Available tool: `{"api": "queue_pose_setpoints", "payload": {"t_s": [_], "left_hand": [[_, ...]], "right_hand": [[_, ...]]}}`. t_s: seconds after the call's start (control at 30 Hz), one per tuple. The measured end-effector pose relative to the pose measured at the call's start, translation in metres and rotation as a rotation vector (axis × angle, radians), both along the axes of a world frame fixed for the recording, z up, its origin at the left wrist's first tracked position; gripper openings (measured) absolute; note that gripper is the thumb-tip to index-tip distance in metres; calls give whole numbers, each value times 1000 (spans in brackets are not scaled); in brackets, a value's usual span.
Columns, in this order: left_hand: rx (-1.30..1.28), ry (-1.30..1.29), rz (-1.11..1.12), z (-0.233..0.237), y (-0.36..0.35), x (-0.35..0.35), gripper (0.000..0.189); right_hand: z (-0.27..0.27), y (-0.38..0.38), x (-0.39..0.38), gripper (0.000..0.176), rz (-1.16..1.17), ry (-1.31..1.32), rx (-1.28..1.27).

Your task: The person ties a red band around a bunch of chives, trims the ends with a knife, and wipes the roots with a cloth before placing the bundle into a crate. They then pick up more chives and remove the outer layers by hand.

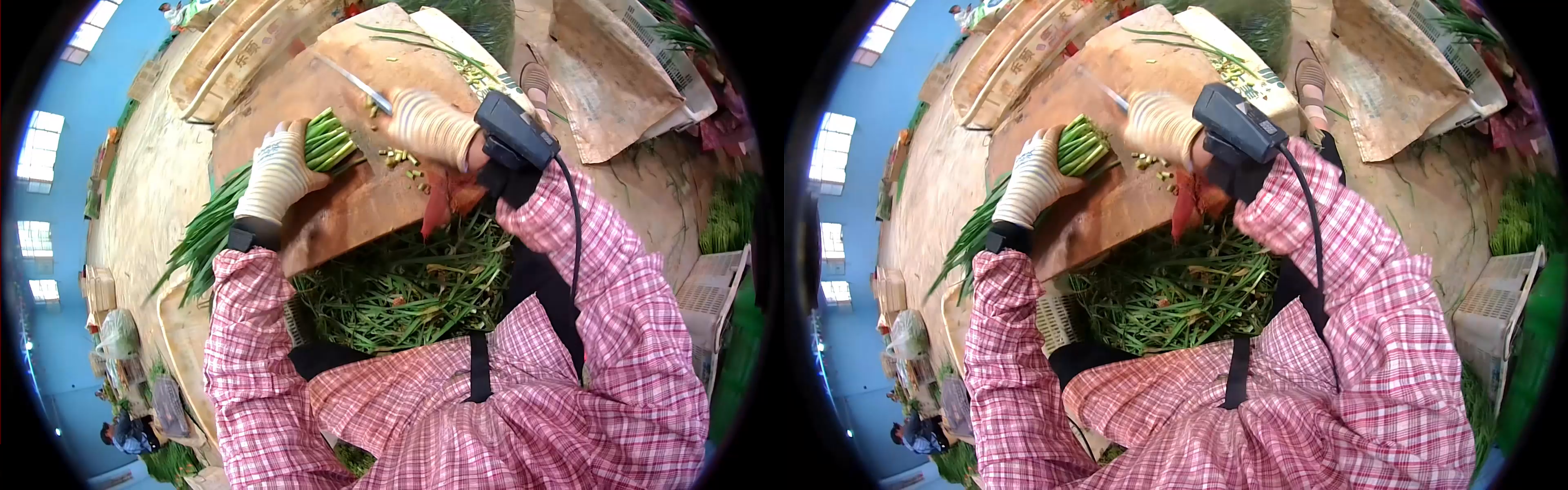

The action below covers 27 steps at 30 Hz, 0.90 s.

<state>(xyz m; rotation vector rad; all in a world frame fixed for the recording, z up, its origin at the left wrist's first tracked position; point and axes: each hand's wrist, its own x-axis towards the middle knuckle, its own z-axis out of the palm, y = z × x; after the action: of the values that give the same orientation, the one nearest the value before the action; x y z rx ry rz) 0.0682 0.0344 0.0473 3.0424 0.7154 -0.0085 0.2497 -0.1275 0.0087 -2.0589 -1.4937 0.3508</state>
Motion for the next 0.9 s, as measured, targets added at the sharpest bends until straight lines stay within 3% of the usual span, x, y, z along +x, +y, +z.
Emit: {"api": "queue_pose_setpoints", "payload": {"t_s": [0.03,0.17,0.2,0.43,0.5,0.53,0.6,0.67,0.77,0.83,0.9], "left_hand": [[46,-17,13,-1,-6,-3,91],[46,-22,38,1,-15,-8,102],[85,-72,4,-3,-15,-12,105],[85,-78,45,6,-16,-21,109],[195,-98,39,4,-32,-32,112],[177,-44,18,4,-42,-39,115],[93,-104,-22,-1,-51,-54,121],[93,-166,-3,3,-54,-61,124],[174,-189,16,5,-53,-66,125],[186,-136,-4,-8,-49,-64,125],[163,-141,-13,-18,-46,-60,119]], "right_hand": [[-1,2,10,34,-50,-251,50],[-23,13,60,36,-77,-335,2],[-2,5,54,40,-58,-289,-203],[19,-60,31,53,-143,-351,-52],[26,-78,21,60,-158,-289,-194],[28,-89,9,56,-184,-277,-62],[13,-97,26,44,-2,-227,-108],[-20,-84,26,27,-26,-155,66],[6,-91,16,20,-175,573,97],[10,-93,23,17,-102,696,313],[18,-90,20,20,-111,1002,553]]}}
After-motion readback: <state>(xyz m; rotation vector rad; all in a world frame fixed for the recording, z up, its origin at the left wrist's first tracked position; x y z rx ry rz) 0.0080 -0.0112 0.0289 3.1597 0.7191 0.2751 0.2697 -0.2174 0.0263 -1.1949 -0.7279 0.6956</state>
